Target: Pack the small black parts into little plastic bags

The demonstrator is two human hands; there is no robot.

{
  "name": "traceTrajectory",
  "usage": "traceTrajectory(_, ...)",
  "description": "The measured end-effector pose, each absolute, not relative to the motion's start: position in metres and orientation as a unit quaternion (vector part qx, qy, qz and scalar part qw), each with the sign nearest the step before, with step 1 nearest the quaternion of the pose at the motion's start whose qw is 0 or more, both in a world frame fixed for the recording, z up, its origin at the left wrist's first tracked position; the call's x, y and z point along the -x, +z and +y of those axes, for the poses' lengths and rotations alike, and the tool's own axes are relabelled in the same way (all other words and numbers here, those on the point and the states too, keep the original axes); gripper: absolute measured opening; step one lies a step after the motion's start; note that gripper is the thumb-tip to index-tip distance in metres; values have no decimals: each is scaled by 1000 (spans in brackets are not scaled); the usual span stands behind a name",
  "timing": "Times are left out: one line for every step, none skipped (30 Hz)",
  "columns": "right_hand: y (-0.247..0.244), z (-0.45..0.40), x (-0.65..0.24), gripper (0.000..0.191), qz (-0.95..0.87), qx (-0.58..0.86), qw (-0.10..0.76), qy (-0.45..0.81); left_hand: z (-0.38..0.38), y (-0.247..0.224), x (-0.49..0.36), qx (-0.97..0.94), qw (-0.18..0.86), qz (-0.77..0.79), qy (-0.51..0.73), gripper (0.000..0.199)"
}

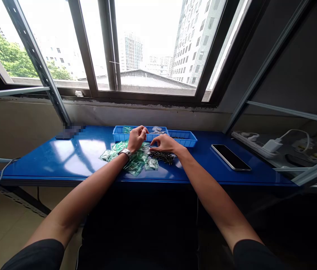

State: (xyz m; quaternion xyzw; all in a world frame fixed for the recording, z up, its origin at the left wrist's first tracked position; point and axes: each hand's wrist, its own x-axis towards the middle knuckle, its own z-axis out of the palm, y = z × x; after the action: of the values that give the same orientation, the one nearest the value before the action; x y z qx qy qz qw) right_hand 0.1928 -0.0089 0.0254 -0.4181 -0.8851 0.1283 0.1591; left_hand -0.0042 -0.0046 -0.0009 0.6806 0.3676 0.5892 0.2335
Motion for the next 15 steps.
traceTrajectory(25, -8, -193, 34, -887, 413, 162, 129, -5, -1, 4, -681, 234, 367, 589, 33)
traceTrajectory(24, -7, -193, 28, -888, 410, 163, 129, -5, -1, 4, -681, 234, 367, 589, 33)
traceTrajectory(23, -6, -193, 22, -890, 406, 165, 129, -5, -1, 4, -681, 233, 367, 589, 33)
traceTrajectory(22, -5, -192, 18, -890, 403, 169, 129, -5, -1, 4, -681, 232, 368, 589, 33)
traceTrajectory(21, -4, -192, 16, -891, 399, 175, 130, -5, -1, 4, -681, 232, 369, 588, 33)
traceTrajectory(20, -3, -193, 16, -891, 394, 181, 133, -5, -1, 4, -682, 231, 369, 588, 33)
traceTrajectory(19, -3, -193, 16, -892, 389, 186, 137, -5, -1, 4, -682, 231, 369, 587, 33)
traceTrajectory(19, -2, -193, 17, -893, 383, 190, 140, -5, -1, 4, -683, 231, 369, 587, 33)
traceTrajectory(19, -2, -193, 18, -894, 378, 191, 144, -5, 0, 4, -684, 232, 368, 586, 33)
traceTrajectory(19, -2, -193, 21, -896, 375, 189, 146, -5, 0, 4, -685, 233, 367, 585, 33)
traceTrajectory(19, -3, -192, 23, -897, 373, 186, 148, -6, 0, 4, -686, 234, 366, 584, 33)
traceTrajectory(20, -3, -191, 24, -898, 371, 182, 150, -6, 0, 4, -686, 235, 365, 584, 33)
traceTrajectory(20, -4, -191, 23, -899, 371, 179, 151, -6, 0, 4, -686, 236, 365, 584, 33)
traceTrajectory(21, -5, -189, 21, -899, 371, 176, 151, -6, 0, 4, -686, 236, 364, 584, 33)
traceTrajectory(21, -5, -188, 18, -899, 371, 174, 150, -6, 0, 4, -686, 236, 364, 584, 33)
